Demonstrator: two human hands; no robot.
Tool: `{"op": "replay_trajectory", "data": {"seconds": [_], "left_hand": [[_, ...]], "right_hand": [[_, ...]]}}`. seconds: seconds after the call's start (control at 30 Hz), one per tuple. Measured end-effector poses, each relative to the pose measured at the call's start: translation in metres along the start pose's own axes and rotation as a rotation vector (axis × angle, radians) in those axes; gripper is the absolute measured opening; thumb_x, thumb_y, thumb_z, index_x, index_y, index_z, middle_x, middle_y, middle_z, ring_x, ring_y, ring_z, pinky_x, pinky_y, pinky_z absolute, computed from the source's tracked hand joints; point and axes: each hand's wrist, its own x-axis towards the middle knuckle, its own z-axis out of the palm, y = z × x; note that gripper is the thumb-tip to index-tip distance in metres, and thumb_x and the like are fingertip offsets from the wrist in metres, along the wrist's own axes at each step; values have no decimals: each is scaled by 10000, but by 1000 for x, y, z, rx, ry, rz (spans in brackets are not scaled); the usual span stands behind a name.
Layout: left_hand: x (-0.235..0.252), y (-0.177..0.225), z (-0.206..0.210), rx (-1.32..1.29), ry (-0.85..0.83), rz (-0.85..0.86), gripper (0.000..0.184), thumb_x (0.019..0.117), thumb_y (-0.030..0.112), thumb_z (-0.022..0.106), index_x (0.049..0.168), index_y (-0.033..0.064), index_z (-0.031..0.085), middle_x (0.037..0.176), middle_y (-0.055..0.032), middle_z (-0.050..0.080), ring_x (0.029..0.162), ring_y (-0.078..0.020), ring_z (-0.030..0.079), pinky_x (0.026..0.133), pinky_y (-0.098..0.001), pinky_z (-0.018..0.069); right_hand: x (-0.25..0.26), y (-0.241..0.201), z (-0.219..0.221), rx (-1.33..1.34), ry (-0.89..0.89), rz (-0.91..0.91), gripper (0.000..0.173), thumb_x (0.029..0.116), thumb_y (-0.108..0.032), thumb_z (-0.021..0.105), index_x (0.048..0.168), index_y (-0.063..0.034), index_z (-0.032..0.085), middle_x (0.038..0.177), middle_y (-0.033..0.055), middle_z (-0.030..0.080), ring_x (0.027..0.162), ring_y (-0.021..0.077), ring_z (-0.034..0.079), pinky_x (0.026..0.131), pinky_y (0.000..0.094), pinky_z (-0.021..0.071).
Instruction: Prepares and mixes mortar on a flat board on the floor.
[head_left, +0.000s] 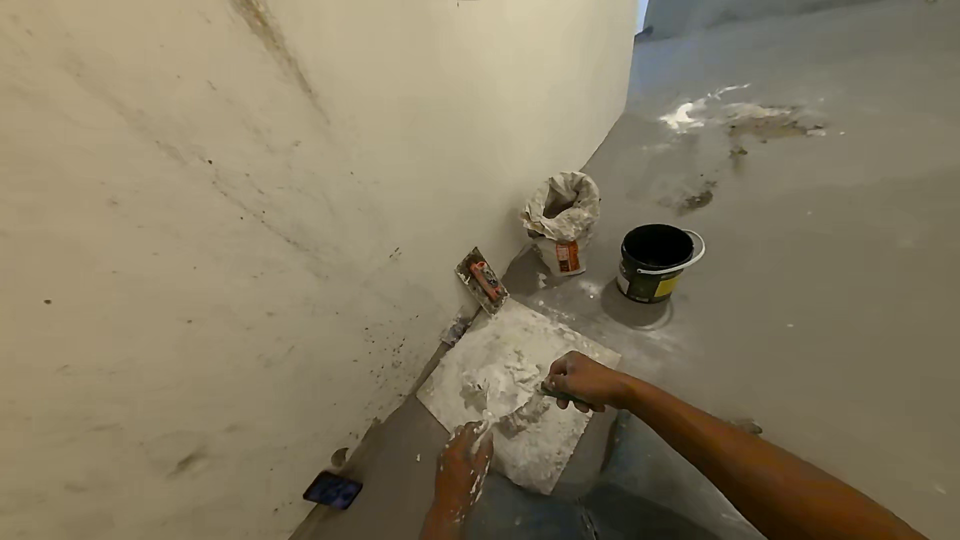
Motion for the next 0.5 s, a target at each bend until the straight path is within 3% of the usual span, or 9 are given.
{"op": "replay_trajectory", "data": {"seconds": [0.1, 0.27, 0.5], "left_hand": [[9, 5, 8, -29, 49, -6, 365, 975, 346, 641, 1204, 77, 732, 1130, -104, 745, 1046, -236, 717, 953, -473, 566], [20, -2, 17, -137, 40, -34, 360, 957, 342, 677, 1198, 82, 738, 1156, -88, 741, 1083, -196, 705, 997, -432, 553], [44, 15, 15, -32, 9, -37, 414, 1002, 381, 606, 1273, 82, 699, 1214, -105, 724, 1134, -241, 690, 1026, -474, 531]], "right_hand": [[-6, -8, -3, -87, 31, -5, 317, 1077, -362, 514, 1156, -87, 651, 820, 42, 718, 466, 103, 529, 444, 261, 429], [-13, -8, -17, -158, 27, 3, 330, 1074, -377, 525, 1141, -84, 662, 814, 41, 717, 474, 100, 534, 452, 270, 435], [-20, -5, -9, -171, -83, -86, 367, 1071, -399, 531, 1144, -67, 670, 835, 50, 714, 498, 107, 545, 476, 281, 456]]}}
